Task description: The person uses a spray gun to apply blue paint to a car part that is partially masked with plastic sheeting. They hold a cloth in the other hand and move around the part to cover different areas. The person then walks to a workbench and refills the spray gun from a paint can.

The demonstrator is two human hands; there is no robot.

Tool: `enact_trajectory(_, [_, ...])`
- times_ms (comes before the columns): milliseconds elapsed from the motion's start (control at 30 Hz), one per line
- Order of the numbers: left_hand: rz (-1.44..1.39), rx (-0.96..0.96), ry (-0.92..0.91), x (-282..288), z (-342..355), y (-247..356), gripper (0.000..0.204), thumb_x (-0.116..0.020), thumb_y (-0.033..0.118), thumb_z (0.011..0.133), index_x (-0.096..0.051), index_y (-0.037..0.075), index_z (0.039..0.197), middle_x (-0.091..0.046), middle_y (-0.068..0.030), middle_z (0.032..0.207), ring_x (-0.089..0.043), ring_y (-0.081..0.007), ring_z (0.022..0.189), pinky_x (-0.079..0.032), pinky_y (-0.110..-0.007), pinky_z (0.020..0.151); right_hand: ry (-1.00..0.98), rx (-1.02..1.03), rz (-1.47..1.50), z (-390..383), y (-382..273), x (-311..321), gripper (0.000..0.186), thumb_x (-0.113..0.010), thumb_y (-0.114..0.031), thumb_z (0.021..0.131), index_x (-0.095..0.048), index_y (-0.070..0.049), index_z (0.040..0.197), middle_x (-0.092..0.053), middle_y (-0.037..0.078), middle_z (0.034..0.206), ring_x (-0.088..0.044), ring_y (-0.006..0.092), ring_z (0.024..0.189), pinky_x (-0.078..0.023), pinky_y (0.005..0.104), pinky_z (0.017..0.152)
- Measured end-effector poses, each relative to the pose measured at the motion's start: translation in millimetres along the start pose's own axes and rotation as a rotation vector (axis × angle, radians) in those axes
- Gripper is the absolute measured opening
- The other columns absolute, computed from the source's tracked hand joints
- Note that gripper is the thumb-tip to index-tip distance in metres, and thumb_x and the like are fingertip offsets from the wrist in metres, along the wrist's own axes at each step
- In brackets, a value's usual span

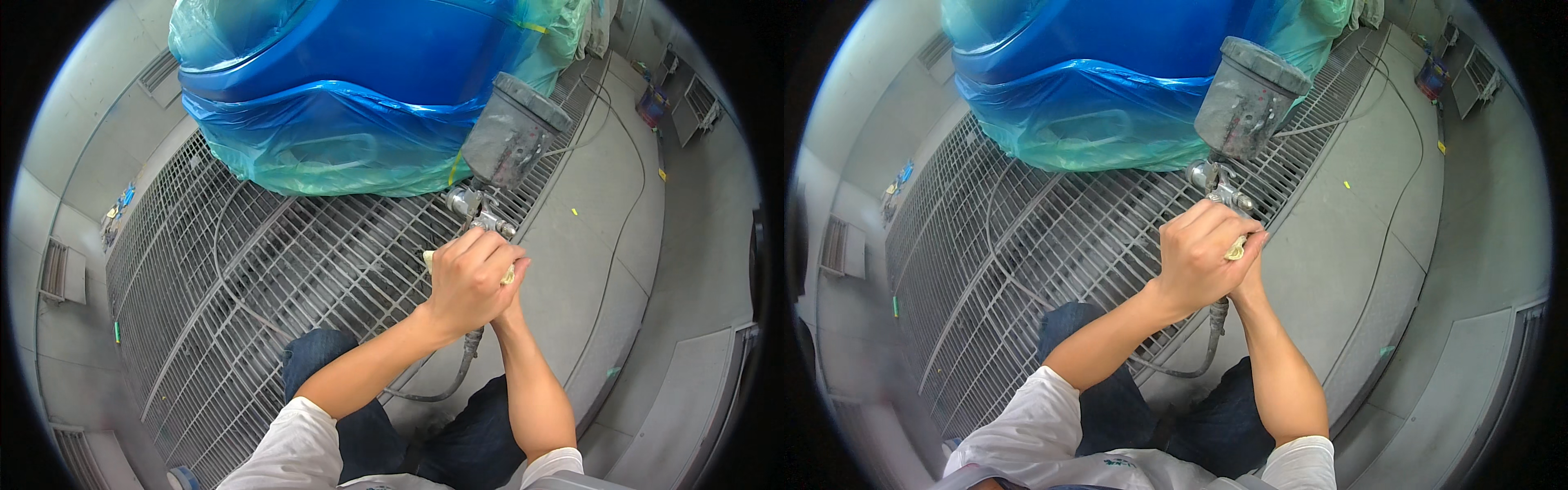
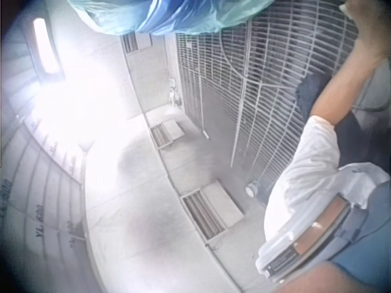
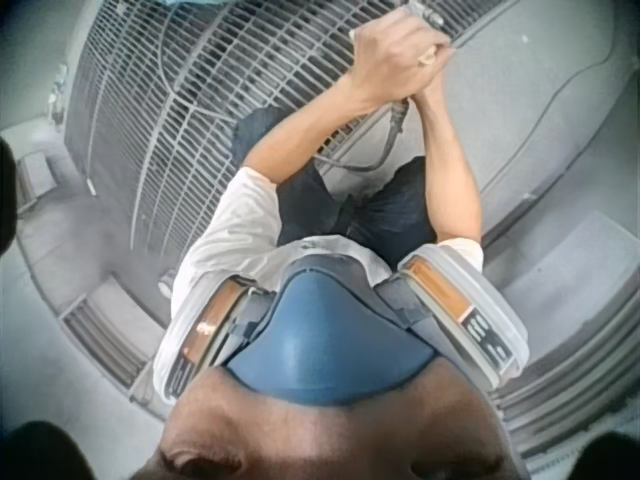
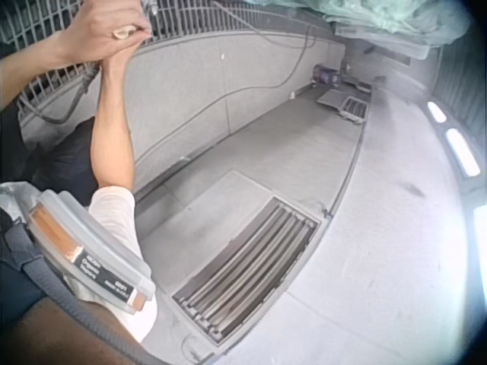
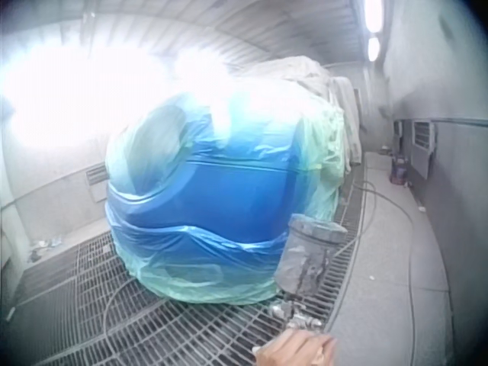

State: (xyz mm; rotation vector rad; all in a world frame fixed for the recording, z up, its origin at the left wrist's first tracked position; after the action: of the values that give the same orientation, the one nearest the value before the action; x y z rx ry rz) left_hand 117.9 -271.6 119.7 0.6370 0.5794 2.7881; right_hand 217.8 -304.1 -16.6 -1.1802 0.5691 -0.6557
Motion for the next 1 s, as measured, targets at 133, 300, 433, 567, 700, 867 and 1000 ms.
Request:
enact_trajectory(133, [0.058,-0.022,0.000,9.4,-0.2,-6.9,0.013,-0.085,0.011,0.071,-0.075,0.011,0.078,-0.066,-0.0008,0.074,-0.062,-0.0196,0.066,-0.047,-0.032,0.055,0.017,0.003,0.010,-0.5,1.8,-7.0,0.014,-0.068,-0.011,0.090,-0.058,-0.002,0.089,-0.060,0.002,0.085,-0.053,0.0111,0.080,-0.046,0.0329,0.068])
enact_trajectory(300, [0.049,-0.038,0.020,19.0,0.7,-11.9,0.014,-0.085,0.011,0.069,-0.075,0.011,0.077,-0.066,-0.0005,0.073,-0.061,-0.0192,0.065,-0.047,-0.032,0.054,0.053,0.000,0.161,2.4,0.3,-24.4,0.012,-0.065,-0.011,0.092,-0.057,-0.003,0.089,-0.058,0.001,0.083,-0.051,0.0106,0.078,-0.045,0.0322,0.066])
enact_trajectory(433, [0.056,-0.079,0.057,27.2,1.4,-13.8,0.015,-0.086,0.010,0.067,-0.074,0.009,0.074,-0.065,-0.0011,0.070,-0.061,-0.0201,0.063,-0.045,-0.033,0.053,0.063,0.018,0.090,4.4,-13.4,-35.8,0.012,-0.062,-0.012,0.093,-0.056,-0.003,0.088,-0.057,0.001,0.079,-0.050,0.0101,0.075,-0.044,0.0319,0.064])
enact_trajectory(567, [0.058,-0.114,0.062,28.4,0.5,-15.2,0.014,-0.086,0.009,0.068,-0.073,0.008,0.073,-0.064,-0.0035,0.067,-0.059,-0.0217,0.060,-0.044,-0.034,0.051,0.097,-0.004,0.003,3.7,-23.8,-36.6,0.012,-0.059,-0.012,0.094,-0.055,-0.003,0.087,-0.056,0.001,0.076,-0.048,0.0104,0.072,-0.043,0.0327,0.062])
enact_trajectory(700, [0.033,-0.123,0.076,30.1,0.1,-17.1,0.016,-0.086,0.009,0.070,-0.070,0.007,0.070,-0.064,-0.0047,0.067,-0.059,-0.0221,0.059,-0.043,-0.034,0.051,0.093,0.011,-0.041,3.0,-25.9,-38.2,0.014,-0.058,-0.013,0.094,-0.053,-0.004,0.085,-0.054,0.001,0.074,-0.045,0.0115,0.069,-0.041,0.0341,0.060])
enact_trajectory(867, [0.028,-0.129,0.087,30.9,0.7,-15.6,0.015,-0.082,0.007,0.069,-0.067,0.007,0.069,-0.058,-0.0024,0.064,-0.056,-0.0207,0.058,-0.044,-0.034,0.050,0.115,0.028,-0.017,3.3,-24.0,-37.2,0.015,-0.059,-0.013,0.094,-0.051,-0.004,0.085,-0.052,0.001,0.073,-0.044,0.0120,0.069,-0.040,0.0344,0.060])
enact_trajectory(1000, [0.026,-0.140,0.097,30.0,-0.4,-17.4,0.016,-0.082,0.006,0.069,-0.066,0.007,0.069,-0.057,-0.0023,0.063,-0.056,-0.0207,0.058,-0.044,-0.034,0.049,0.100,0.034,-0.051,3.8,-26.4,-36.5,0.015,-0.060,-0.014,0.093,-0.051,-0.004,0.086,-0.052,0.002,0.073,-0.044,0.0122,0.070,-0.040,0.0342,0.060])
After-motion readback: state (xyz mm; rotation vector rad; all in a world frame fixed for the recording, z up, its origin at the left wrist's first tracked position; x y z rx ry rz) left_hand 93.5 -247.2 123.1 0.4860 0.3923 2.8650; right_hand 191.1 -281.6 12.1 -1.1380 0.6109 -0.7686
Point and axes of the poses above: each hand's wrist, its own z-axis towards the middle knuckle, its own x-axis out of the back of the hand, y = z × x, the point moved 7 cm from there along z, towards the middle knuckle
